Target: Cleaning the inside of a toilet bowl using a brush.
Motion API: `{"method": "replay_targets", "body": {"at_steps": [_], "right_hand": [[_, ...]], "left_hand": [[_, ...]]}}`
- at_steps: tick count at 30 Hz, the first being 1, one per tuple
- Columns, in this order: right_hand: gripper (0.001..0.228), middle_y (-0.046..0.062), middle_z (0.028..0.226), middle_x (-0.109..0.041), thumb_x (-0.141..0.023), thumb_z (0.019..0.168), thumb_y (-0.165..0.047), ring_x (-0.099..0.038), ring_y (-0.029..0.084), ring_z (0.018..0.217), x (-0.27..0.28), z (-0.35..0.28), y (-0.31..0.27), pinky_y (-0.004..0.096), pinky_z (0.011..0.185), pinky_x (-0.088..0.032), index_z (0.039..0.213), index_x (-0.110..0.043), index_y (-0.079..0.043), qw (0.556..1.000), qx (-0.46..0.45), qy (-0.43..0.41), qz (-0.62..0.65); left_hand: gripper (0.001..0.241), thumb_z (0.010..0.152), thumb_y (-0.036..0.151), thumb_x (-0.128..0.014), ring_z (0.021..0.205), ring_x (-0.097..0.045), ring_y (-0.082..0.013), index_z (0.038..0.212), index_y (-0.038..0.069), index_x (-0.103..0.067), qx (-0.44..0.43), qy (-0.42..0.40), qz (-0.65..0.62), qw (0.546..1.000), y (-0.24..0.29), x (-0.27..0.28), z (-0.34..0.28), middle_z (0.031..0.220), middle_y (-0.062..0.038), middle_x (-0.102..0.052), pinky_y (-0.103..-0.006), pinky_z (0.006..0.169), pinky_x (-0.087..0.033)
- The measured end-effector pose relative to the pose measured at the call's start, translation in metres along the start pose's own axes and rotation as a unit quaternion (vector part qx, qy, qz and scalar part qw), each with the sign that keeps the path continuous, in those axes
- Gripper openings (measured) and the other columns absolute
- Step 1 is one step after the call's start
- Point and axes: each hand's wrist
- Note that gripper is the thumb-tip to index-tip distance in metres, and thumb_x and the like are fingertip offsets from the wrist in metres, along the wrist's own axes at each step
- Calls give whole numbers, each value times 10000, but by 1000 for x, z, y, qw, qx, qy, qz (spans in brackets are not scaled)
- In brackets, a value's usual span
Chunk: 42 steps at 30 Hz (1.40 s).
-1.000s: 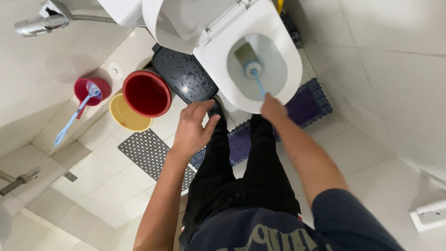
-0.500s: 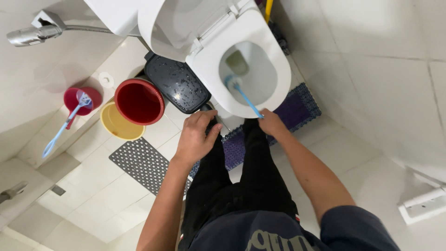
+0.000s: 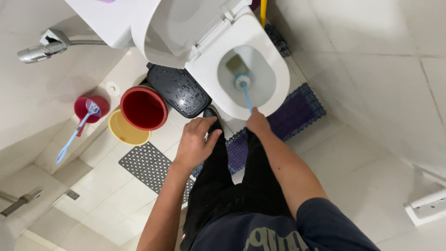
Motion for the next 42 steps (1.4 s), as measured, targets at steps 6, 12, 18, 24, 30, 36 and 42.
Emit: {"method": "replay_targets", "body": {"at_steps": [6,12,18,24,30,36,42], "right_hand": [[384,354,1117,-667,-560,934,-123,-647,505,1077,-32,-22,42,529,931,-513,1296,-540,6,991,107,-2,80],[361,209,865,-669,-626,937,-170,-615,318,668,-6,8,2,415,552,-463,1281,-593,-69,963,-11,-73,258],[90,39,719,-582,-571,999,-192,-460,95,504,-8,133,-38,195,398,-337,1037,-554,-112,593,-222,-135,762],[144,9,675,-522,-483,1030,-128,-422,97,492,11,129,-74,244,402,-320,888,-504,-110,466,-171,-164,853],[302,67,670,-598,-612,924,-130,-519,163,480,2,-2,-72,302,378,-393,1221,-562,-101,895,-31,-77,439],[360,85,709,-612,-612,954,-141,-492,135,432,44,-3,-45,274,376,-356,1309,-563,-114,970,1,-107,217],[287,53,730,-594,-583,1002,-162,-409,79,449,48,40,-70,230,370,-287,1286,-559,-129,742,-98,-147,647]], "left_hand": [[332,917,184,-739,1043,-654,-371,1186,1,-675,-23,-6,-9,1000,5,-11,10,1087,-164,-704,-462,935,-493],[332,916,196,-741,1060,-653,-358,1181,5,-679,-9,-2,-13,1000,10,-17,11,1090,-162,-702,-462,952,-492],[325,909,207,-739,1061,-647,-350,1178,34,-684,17,-19,-9,1000,3,-17,-2,1097,-152,-697,-458,947,-479],[328,917,218,-737,1061,-636,-352,1187,41,-679,26,-6,-6,1000,-8,-14,-11,1092,-152,-685,-465,955,-476],[325,920,219,-733,1081,-635,-351,1189,44,-680,28,5,-22,999,-11,-14,-14,1119,-150,-688,-461,959,-477],[327,916,217,-732,1087,-635,-346,1186,41,-679,27,2,-29,999,-12,-8,-19,1114,-145,-688,-458,957,-478],[318,908,221,-736,1064,-648,-342,1167,45,-686,41,1,-30,999,-6,1,-24,1100,-139,-694,-451,953,-481]]}}
Point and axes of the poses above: each hand's wrist, its own z-axis towards the middle knuckle, its own x-axis out of the back of the hand, y = z × x
